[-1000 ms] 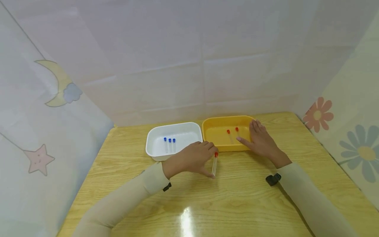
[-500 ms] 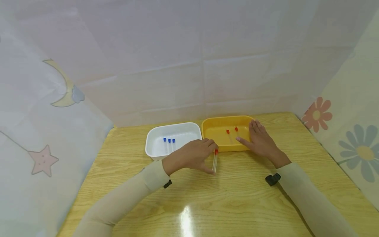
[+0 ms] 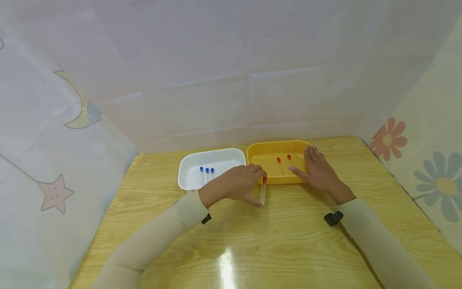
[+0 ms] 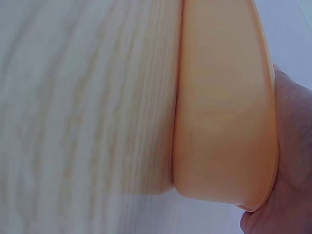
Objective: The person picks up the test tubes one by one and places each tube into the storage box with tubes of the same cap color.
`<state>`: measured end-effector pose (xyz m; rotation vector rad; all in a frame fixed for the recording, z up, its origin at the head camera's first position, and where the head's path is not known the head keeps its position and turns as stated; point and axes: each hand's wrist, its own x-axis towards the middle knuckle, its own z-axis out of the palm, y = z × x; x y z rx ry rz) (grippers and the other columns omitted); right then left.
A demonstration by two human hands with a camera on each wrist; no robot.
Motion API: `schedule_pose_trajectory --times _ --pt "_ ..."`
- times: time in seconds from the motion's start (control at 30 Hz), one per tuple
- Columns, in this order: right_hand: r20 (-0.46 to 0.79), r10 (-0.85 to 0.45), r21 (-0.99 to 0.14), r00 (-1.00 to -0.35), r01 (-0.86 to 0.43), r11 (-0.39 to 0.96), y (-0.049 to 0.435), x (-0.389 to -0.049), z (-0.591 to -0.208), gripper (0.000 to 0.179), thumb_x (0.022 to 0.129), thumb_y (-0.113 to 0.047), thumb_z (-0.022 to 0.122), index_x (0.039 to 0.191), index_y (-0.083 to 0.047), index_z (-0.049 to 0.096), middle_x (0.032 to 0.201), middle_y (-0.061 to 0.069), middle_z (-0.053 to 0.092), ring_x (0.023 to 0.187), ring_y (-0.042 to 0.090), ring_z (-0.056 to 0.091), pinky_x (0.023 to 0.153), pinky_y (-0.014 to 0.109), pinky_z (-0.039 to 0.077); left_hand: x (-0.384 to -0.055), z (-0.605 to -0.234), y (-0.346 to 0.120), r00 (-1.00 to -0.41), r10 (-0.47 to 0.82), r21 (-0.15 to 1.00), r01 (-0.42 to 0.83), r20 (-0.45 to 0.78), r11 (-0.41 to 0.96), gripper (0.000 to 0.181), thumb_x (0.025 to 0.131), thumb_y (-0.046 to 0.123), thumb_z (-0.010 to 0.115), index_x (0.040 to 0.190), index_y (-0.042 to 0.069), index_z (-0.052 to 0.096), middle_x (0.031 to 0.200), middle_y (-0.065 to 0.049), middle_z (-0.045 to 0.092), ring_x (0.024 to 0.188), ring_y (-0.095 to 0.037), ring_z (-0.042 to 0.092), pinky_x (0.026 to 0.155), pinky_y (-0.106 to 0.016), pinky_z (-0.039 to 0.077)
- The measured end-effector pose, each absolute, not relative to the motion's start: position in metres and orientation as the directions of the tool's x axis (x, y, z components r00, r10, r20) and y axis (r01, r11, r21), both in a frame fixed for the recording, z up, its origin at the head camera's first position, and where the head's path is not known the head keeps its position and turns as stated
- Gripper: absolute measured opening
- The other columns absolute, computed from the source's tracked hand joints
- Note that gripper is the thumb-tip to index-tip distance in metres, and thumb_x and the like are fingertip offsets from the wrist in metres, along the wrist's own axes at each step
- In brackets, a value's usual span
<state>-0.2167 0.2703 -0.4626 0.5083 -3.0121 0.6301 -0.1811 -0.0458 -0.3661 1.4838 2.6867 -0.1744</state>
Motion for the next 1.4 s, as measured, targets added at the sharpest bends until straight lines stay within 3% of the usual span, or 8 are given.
schedule_pose_trajectory --times 0.4,0.73,1.4 --pt "0.090 -0.309 -0.392 -0.947 -0.319 0.863 0.272 -0.215 -0.462 0.103 0.102 -0.064 0.040 0.154 0.016 0.003 0.163 0.033 -0.007 0.152 0.044 -0.013 0.120 0.059 -0.006 -0.186 -0.361 -0.044 -0.547 0.829 -0.037 0.836 -0.113 0.547 0.090 0.081 0.078 0.064 0.141 0.013 0.051 0.134 -0.001 0.055 0.111 -0.014 0.055 0.102 -0.033 0.046" --pt "0.096 -0.312 -0.392 -0.945 -0.324 0.861 0.272 -0.216 -0.464 0.103 0.102 -0.065 0.040 0.155 0.015 0.003 0.163 0.032 -0.007 0.152 0.045 -0.011 0.120 0.060 -0.005 -0.189 -0.359 -0.042 -0.553 0.826 -0.049 0.833 -0.110 0.551 0.091 0.080 0.081 0.061 0.142 0.015 0.050 0.138 -0.001 0.054 0.124 -0.018 0.053 0.106 -0.037 0.043" --pt "0.079 -0.311 -0.379 -0.947 -0.317 0.869 0.272 -0.216 -0.463 0.103 0.102 -0.065 0.039 0.154 0.016 0.002 0.163 0.032 -0.007 0.152 0.045 -0.012 0.120 0.058 -0.005 -0.202 -0.351 -0.042 -0.573 0.815 -0.095 0.819 -0.086 0.566 0.093 0.080 0.084 0.058 0.142 0.015 0.052 0.139 -0.001 0.055 0.126 -0.019 0.054 0.107 -0.037 0.043"
